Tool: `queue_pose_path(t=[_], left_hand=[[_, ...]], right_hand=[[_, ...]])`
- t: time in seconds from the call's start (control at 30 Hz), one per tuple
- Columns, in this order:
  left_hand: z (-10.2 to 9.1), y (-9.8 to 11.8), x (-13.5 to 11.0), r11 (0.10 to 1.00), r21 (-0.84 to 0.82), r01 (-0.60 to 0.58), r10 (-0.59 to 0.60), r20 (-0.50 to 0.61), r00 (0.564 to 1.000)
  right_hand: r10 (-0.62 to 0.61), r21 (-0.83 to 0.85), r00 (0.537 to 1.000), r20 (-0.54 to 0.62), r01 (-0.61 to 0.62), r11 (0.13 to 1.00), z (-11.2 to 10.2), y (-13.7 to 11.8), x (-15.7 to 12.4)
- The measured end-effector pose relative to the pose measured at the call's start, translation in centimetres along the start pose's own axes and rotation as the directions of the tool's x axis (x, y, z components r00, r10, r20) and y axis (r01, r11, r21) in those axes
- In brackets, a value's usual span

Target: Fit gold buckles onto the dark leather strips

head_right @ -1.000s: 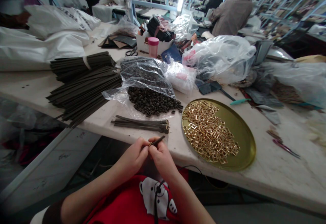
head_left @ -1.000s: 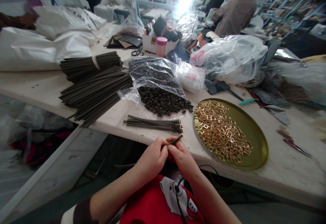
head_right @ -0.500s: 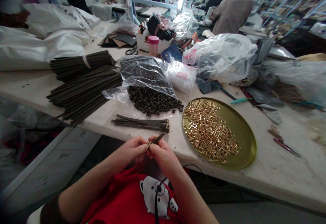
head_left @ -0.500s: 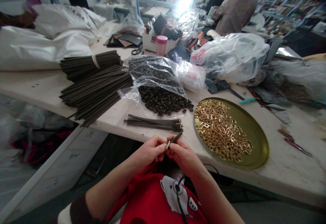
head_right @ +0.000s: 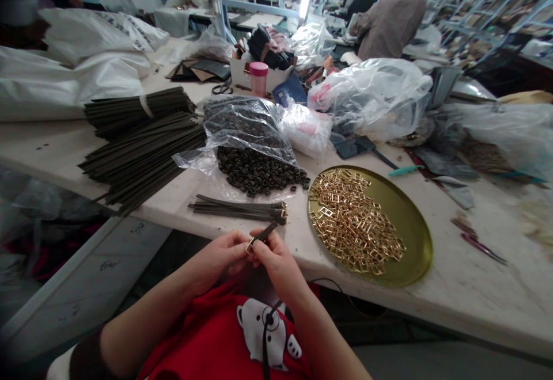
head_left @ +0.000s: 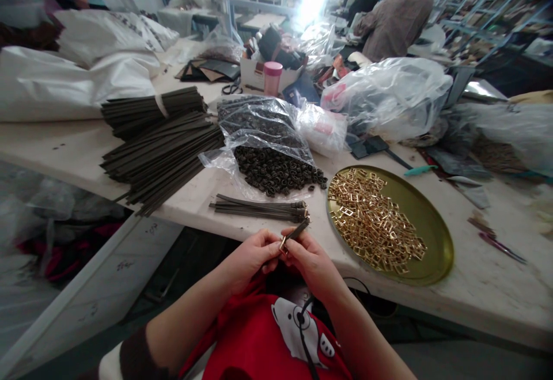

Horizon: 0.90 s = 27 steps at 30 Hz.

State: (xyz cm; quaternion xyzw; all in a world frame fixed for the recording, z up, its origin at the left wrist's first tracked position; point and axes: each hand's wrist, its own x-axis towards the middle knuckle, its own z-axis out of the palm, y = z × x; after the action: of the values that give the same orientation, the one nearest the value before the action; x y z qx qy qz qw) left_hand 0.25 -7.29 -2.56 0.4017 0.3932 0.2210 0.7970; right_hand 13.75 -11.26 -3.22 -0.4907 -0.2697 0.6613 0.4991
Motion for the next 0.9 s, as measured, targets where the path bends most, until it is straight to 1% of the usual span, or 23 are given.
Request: queue_pose_path(t=[0.07, 0.2, 0.33, 0.43, 0.6, 0.67, 0.73, 0.77, 0.83, 0.9], left_hand=[[0.1, 0.3, -0.2, 0.998, 0.066, -0.021, 0.022, -0.014, 1.0], [0.3, 0.3, -0.3, 0.991, 0.126, -0.043, 0.048, -0.041, 0.998], [0.3, -0.3, 0.1, 0.942, 0.312, -0.123, 0.169, -0.124, 0.978], [0.1, -0.6, 0.3, 0.909, 0.387, -0.153, 0.223, -0.143, 0.964], [-0.2, -0.6, 0.2, 0.892, 0.425, -0.152, 0.22, -0.116, 0.969], [-0.2, -0.5, 0.2, 0.89, 0.435, -0.138, 0.211, -0.122, 0.97], [-0.2, -0.4, 0.2, 0.898, 0.424, -0.116, 0.187, -0.128, 0.974], [-0.1, -0.3, 0.2, 0.908, 0.408, -0.1, 0.165, -0.128, 0.978], [-0.1, -0.2, 0.2, 0.929, 0.364, -0.066, 0.117, -0.118, 0.986], [0.0, -0.1, 0.1, 0.942, 0.333, -0.049, 0.09, -0.108, 0.99]], right_hand=[[-0.041, -0.014, 0.999, -0.008, 0.041, 0.999, -0.1, -0.2, 0.0], [-0.124, -0.087, 0.992, -0.018, 0.122, 0.989, 0.1, -0.4, 0.1], [-0.165, -0.15, 0.986, -0.033, 0.158, 0.976, 0.2, -0.1, 0.1], [-0.17, -0.185, 0.984, -0.049, 0.158, 0.97, -0.1, 0.1, 0.1], [-0.093, -0.125, 0.995, -0.039, 0.087, 0.988, -0.4, 0.3, 0.3], [-0.123, -0.175, 0.991, -0.055, 0.112, 0.978, -0.3, 0.5, 0.4], [-0.236, -0.303, 0.967, -0.091, 0.199, 0.932, -0.1, 0.6, 0.4], [-0.311, -0.386, 0.944, -0.107, 0.249, 0.888, -0.1, 0.7, 0.3], [-0.457, -0.548, 0.883, -0.104, 0.333, 0.767, -0.1, 0.9, 0.1], [-0.573, -0.669, 0.819, -0.028, 0.41, 0.62, -0.3, 1.0, -0.1]])
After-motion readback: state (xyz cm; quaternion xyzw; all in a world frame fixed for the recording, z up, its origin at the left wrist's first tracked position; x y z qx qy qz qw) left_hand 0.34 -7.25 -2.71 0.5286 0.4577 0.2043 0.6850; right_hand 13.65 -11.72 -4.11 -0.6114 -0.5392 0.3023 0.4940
